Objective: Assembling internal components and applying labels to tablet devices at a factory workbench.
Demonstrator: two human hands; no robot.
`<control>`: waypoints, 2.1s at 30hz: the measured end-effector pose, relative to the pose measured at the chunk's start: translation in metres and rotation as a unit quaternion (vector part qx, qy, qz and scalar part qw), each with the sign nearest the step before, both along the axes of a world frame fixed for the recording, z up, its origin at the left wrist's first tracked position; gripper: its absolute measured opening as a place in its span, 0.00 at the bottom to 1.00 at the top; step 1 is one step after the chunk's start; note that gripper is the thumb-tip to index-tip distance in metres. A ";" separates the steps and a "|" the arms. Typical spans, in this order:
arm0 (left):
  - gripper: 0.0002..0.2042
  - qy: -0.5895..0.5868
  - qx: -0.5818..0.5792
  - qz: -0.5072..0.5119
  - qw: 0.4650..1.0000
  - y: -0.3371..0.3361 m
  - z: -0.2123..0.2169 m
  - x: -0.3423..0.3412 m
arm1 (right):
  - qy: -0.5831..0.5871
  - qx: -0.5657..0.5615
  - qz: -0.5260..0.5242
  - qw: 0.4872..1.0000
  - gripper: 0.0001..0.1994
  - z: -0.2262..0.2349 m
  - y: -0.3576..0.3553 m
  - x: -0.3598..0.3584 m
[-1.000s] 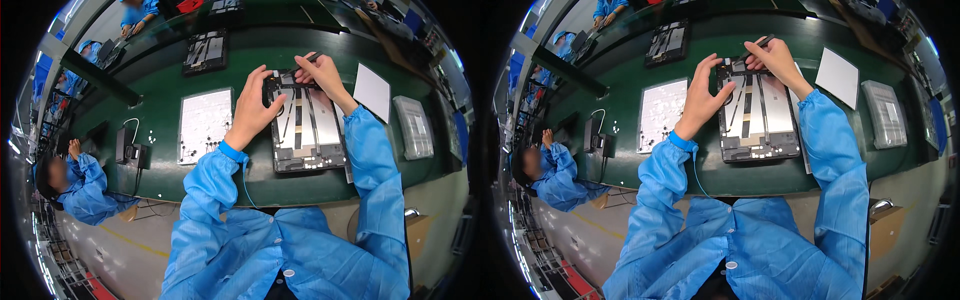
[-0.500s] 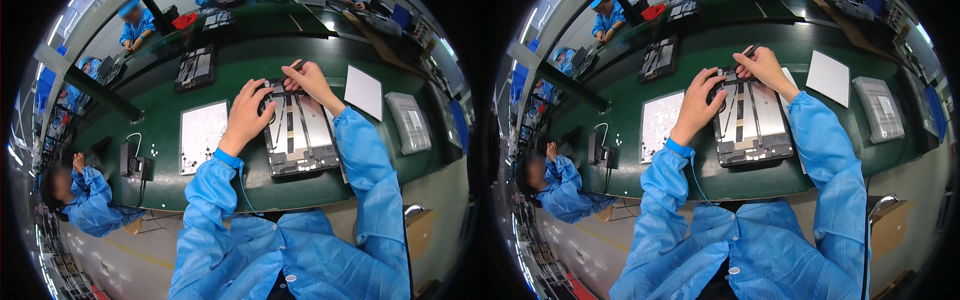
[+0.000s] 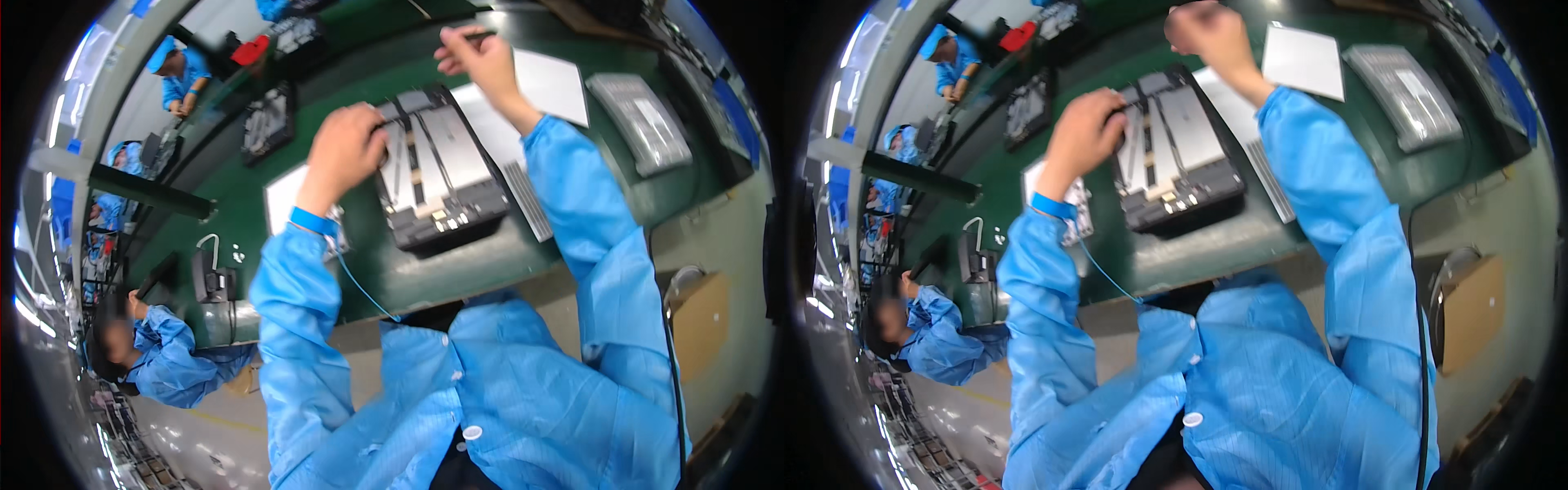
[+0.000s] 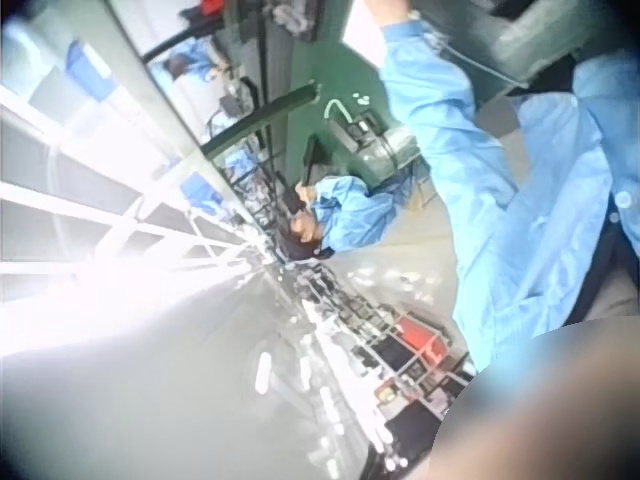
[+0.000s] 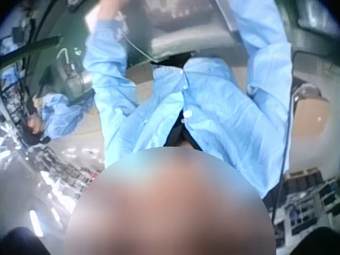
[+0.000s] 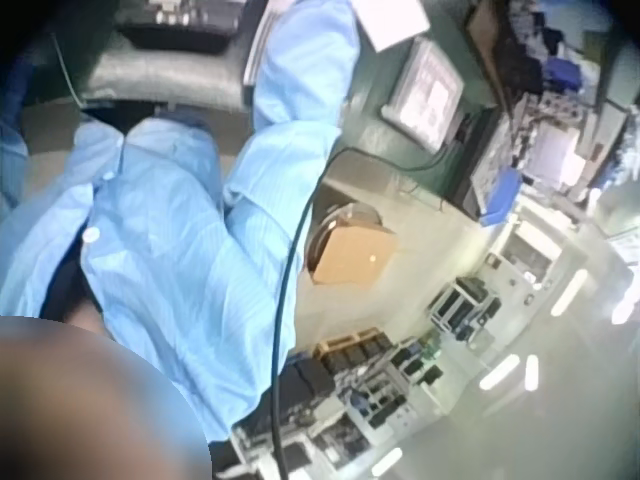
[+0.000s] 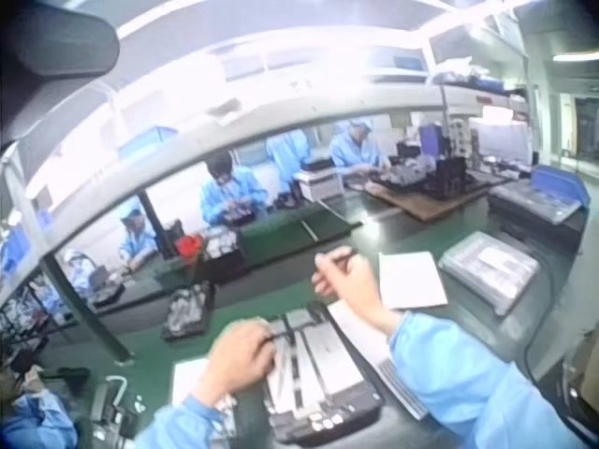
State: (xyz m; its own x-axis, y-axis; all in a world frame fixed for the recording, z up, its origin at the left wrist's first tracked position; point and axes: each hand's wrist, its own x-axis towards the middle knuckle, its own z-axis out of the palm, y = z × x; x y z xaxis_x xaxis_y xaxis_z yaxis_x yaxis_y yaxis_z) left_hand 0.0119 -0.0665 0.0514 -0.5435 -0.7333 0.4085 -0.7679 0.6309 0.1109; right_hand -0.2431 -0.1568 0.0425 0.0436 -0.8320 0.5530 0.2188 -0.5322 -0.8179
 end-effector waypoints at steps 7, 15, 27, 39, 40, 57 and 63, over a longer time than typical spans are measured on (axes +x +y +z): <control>0.11 0.009 0.018 -0.181 0.983 -0.006 0.018 -0.087 | 0.175 0.212 0.040 0.961 0.12 -0.064 0.083 -0.138; 0.21 -0.235 0.269 -0.146 0.922 -0.047 -0.017 -0.156 | 0.172 0.229 0.060 0.956 0.12 -0.083 0.098 -0.145; 0.19 -0.222 0.229 -0.175 0.932 -0.054 -0.015 -0.149 | 0.220 0.238 0.089 0.942 0.12 -0.074 0.087 -0.142; 0.09 0.127 0.134 -0.114 0.976 -0.008 0.025 -0.087 | 0.014 0.201 0.045 0.979 0.15 -0.022 0.005 -0.051; 0.08 0.168 0.103 -0.063 0.978 -0.004 0.026 -0.073 | 0.031 0.197 0.067 0.978 0.16 -0.017 0.001 -0.035; 0.07 0.203 0.042 0.022 0.978 -0.023 -0.019 -0.045 | 0.140 0.181 0.103 0.968 0.17 -0.033 -0.026 -0.007; 0.08 0.199 0.035 0.013 0.979 -0.022 -0.017 -0.047 | 0.128 0.182 0.096 0.970 0.17 -0.037 -0.026 -0.009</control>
